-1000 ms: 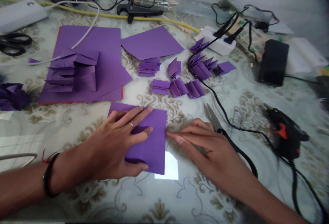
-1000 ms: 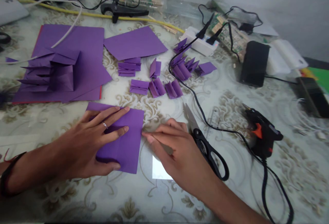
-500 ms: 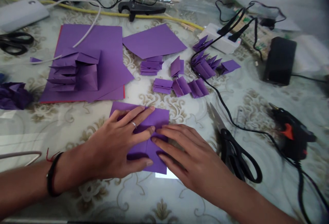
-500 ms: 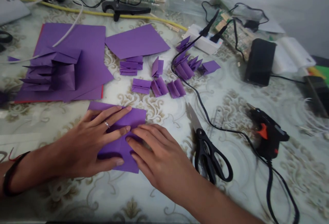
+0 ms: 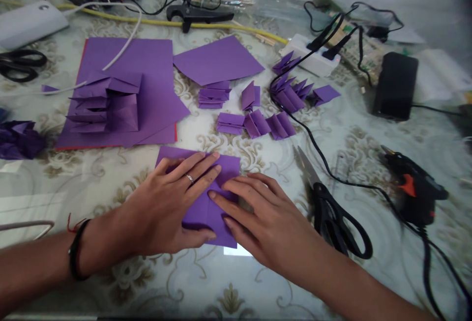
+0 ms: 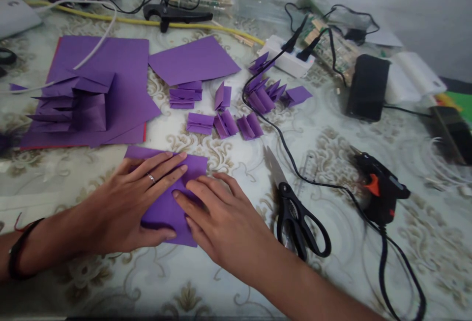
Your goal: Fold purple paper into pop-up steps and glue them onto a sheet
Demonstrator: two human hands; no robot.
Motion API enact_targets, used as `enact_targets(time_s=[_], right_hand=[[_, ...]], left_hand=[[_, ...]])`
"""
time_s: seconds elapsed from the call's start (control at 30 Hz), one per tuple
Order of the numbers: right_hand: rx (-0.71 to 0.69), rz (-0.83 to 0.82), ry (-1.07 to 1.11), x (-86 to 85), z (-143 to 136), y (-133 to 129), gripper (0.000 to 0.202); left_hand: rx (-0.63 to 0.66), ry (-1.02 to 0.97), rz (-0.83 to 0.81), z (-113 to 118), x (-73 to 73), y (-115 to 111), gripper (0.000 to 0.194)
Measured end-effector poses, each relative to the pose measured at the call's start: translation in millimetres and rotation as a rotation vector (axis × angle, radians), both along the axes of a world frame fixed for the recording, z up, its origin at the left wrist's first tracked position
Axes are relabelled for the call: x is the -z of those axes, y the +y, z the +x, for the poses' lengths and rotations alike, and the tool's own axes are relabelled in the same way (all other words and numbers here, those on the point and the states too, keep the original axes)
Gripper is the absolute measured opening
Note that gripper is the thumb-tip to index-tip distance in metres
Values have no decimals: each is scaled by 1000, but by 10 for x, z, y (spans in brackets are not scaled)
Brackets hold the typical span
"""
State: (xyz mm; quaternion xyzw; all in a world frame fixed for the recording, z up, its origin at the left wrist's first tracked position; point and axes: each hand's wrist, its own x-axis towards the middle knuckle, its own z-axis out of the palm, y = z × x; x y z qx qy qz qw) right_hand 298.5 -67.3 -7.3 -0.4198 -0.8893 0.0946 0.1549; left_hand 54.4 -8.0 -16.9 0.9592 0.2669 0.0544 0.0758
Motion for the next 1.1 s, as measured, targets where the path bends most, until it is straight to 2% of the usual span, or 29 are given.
enact_targets(time_s=[0.1, 0.27, 0.5, 0.6, 0.9, 1.1], right_hand=[[-5, 10, -13, 7, 18, -12, 34], [-12, -18, 30, 43, 52, -52, 38], [7, -70, 68, 45, 50, -101, 41], [15, -95, 94, 38, 68, -125, 41], [42, 13, 137, 76, 140, -61, 25], [173, -31, 233, 70, 195, 89, 9]], left_hand=[[10, -2, -12, -20, 3, 14, 94], [29, 19, -53, -53, -16, 40, 79], [17, 25, -66, -27, -40, 31, 100], [12, 26, -70, -23, -45, 27, 98], [12, -4, -96, -37, -41, 21, 93], [10, 23, -127, -35, -58, 18, 87]])
